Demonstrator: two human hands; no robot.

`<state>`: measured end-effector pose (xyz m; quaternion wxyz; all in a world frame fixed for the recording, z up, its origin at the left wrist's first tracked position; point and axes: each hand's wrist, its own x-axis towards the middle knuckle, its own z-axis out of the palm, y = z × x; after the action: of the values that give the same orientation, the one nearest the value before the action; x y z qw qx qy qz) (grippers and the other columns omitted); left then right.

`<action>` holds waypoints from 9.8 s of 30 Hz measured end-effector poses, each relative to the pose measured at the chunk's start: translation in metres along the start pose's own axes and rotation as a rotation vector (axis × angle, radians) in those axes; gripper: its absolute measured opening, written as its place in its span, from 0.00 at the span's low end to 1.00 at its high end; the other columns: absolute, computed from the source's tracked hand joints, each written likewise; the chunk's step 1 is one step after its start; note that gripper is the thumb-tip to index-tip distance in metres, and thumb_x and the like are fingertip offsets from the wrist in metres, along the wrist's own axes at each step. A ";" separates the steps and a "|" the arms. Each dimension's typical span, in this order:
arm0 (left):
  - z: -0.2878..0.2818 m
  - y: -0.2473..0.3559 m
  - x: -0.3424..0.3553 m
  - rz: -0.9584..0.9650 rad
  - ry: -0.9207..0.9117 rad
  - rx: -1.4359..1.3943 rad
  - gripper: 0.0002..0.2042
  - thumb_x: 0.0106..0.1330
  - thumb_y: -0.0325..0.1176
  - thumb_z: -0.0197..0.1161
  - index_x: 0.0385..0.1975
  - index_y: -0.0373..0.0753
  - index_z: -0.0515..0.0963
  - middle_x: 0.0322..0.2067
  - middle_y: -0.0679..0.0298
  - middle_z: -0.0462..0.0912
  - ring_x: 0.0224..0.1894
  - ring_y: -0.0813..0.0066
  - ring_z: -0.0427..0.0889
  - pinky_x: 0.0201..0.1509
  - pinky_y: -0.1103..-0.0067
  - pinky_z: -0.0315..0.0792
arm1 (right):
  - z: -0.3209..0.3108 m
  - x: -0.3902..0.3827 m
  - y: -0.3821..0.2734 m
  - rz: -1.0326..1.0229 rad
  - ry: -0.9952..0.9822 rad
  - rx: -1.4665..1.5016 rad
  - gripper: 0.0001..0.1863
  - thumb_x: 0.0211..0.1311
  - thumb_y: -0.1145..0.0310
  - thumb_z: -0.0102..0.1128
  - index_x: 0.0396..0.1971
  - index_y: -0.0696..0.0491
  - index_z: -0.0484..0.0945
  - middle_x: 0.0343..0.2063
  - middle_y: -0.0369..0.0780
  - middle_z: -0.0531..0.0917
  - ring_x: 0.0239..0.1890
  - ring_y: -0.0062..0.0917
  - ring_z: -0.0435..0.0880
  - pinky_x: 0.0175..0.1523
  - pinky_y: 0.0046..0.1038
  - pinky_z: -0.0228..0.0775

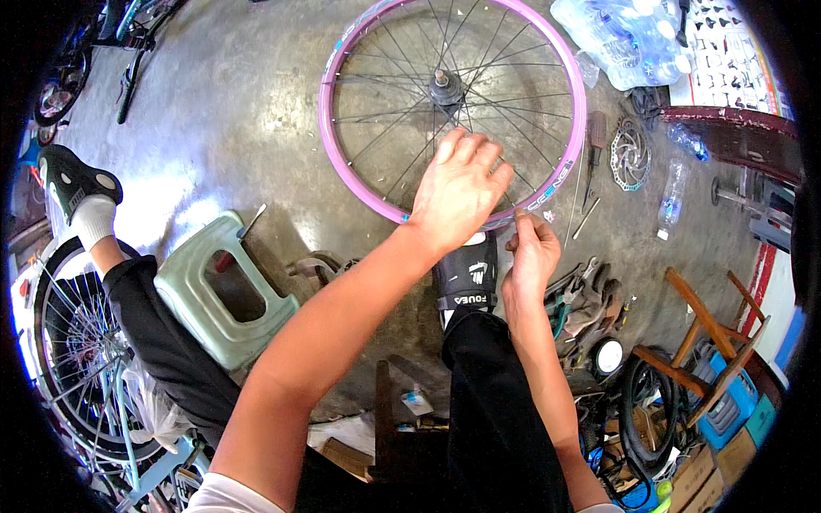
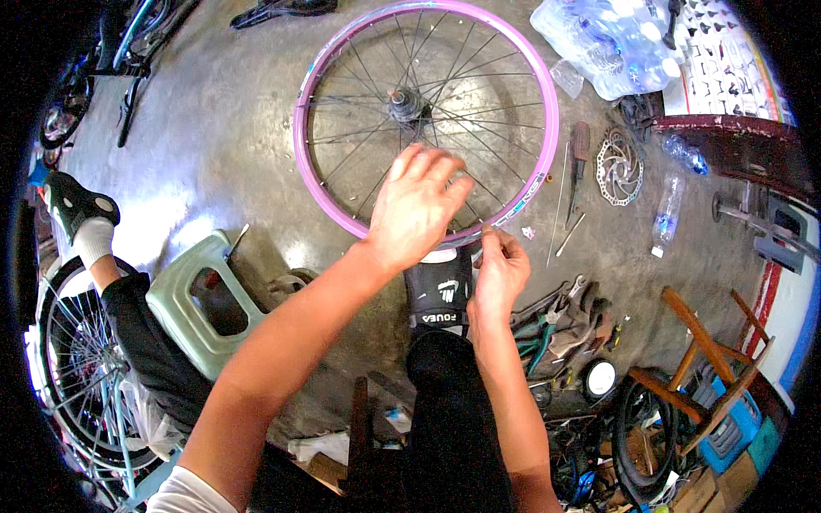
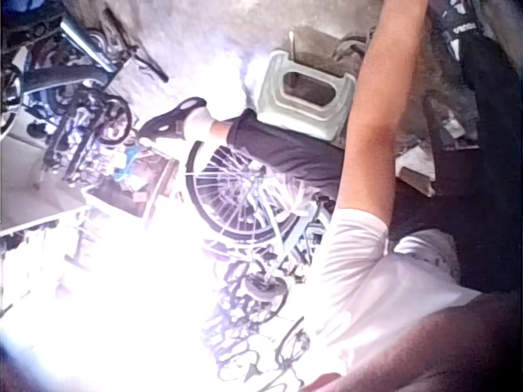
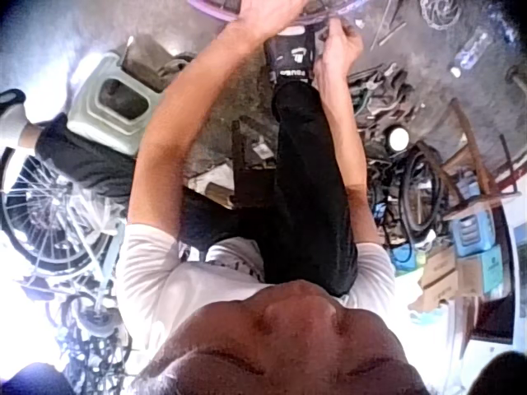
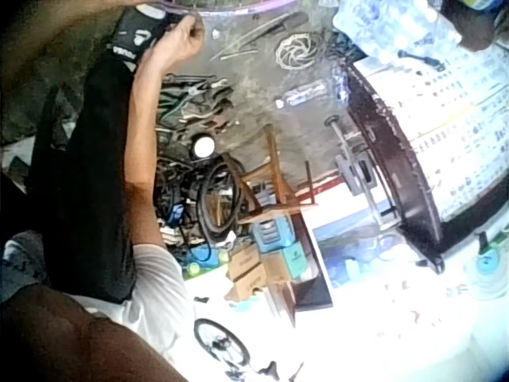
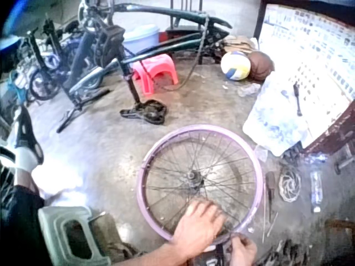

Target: The person weaves a spoke through the hub of a bicycle wheel and attaches it to the rim by hand, repeating this action with a second spoke.

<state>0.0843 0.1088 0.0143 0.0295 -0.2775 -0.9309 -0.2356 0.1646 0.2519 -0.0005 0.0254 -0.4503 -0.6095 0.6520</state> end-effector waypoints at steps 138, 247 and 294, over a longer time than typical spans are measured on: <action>0.032 -0.001 0.015 0.078 -0.239 -0.264 0.05 0.61 0.38 0.67 0.32 0.47 0.84 0.34 0.64 0.79 0.45 0.63 0.77 0.56 0.65 0.64 | -0.021 0.018 -0.005 -0.633 -0.202 -0.914 0.14 0.74 0.64 0.52 0.35 0.62 0.72 0.36 0.54 0.76 0.41 0.54 0.77 0.46 0.50 0.68; 0.069 0.024 -0.002 -0.839 -0.143 -0.595 0.16 0.71 0.46 0.60 0.41 0.40 0.86 0.35 0.54 0.88 0.38 0.52 0.86 0.47 0.65 0.77 | -0.043 0.120 -0.009 -0.431 -0.139 -0.800 0.20 0.69 0.57 0.62 0.43 0.62 0.83 0.40 0.48 0.83 0.43 0.39 0.83 0.52 0.36 0.72; 0.079 0.027 0.002 -0.926 -0.189 -0.670 0.12 0.69 0.41 0.64 0.38 0.38 0.84 0.28 0.59 0.89 0.31 0.62 0.88 0.39 0.68 0.77 | -0.078 0.038 0.068 0.170 -0.224 0.033 0.13 0.72 0.70 0.62 0.51 0.59 0.79 0.42 0.43 0.86 0.39 0.24 0.85 0.44 0.26 0.80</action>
<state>0.1030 0.1656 -0.0438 -0.2496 0.1446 -0.8286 -0.4799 0.2255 0.3170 -0.0656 -0.0908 -0.4244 -0.5573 0.7078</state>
